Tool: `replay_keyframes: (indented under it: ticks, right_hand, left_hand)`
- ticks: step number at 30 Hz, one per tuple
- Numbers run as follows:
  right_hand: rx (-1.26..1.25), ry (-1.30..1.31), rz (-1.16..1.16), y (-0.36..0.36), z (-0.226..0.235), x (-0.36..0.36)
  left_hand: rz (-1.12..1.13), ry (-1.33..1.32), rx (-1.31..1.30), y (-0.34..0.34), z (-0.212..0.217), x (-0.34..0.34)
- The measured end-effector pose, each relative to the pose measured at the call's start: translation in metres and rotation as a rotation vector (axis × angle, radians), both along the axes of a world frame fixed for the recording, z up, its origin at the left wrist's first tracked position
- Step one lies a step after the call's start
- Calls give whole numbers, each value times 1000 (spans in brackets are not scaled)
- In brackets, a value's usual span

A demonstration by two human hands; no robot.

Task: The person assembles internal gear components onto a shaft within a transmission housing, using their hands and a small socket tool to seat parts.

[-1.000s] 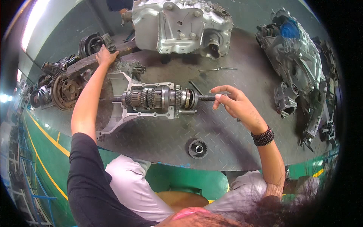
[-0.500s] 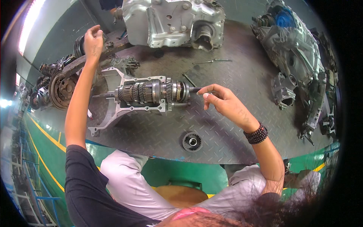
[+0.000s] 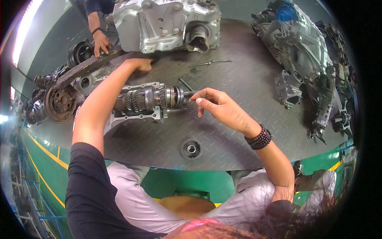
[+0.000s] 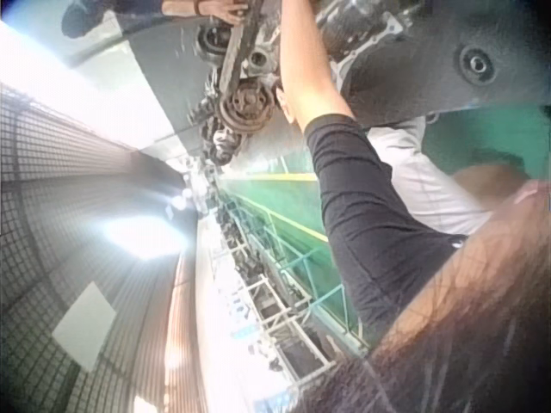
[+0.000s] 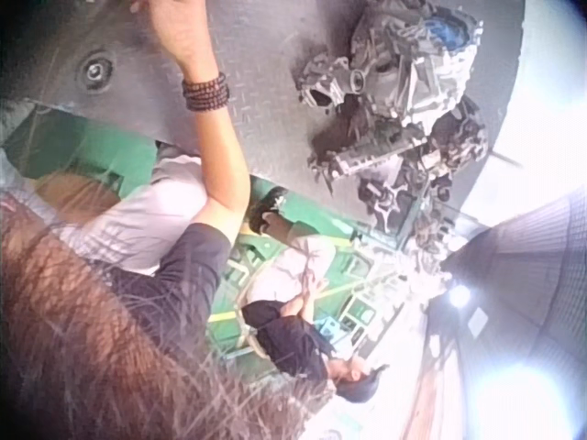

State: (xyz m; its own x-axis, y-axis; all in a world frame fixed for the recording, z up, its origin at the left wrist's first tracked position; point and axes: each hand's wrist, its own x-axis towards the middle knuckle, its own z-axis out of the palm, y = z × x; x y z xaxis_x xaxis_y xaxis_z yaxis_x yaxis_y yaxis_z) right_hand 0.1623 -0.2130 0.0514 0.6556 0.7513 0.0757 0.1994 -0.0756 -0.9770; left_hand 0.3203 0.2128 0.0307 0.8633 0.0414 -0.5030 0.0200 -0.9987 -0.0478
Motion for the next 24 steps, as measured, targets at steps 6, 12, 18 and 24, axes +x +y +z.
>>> replay_keyframes:
  ticks: [6, 12, 18, 24]
  right_hand:
    - [-42, -9, -12, -8, 4, 3]
    - [-28, 6, -10, -9, -10, 11]
    - [-50, 0, -37, -15, -21, 13]
    - [-44, -61, -173, -15, -26, 20]
  left_hand:
    - [85, -54, -28, 45, -7, 20]
    - [-80, -168, -5, 36, -33, 29]
    - [-131, -315, -41, -20, -17, 13]
    - [-49, -125, -758, -79, 37, -56]
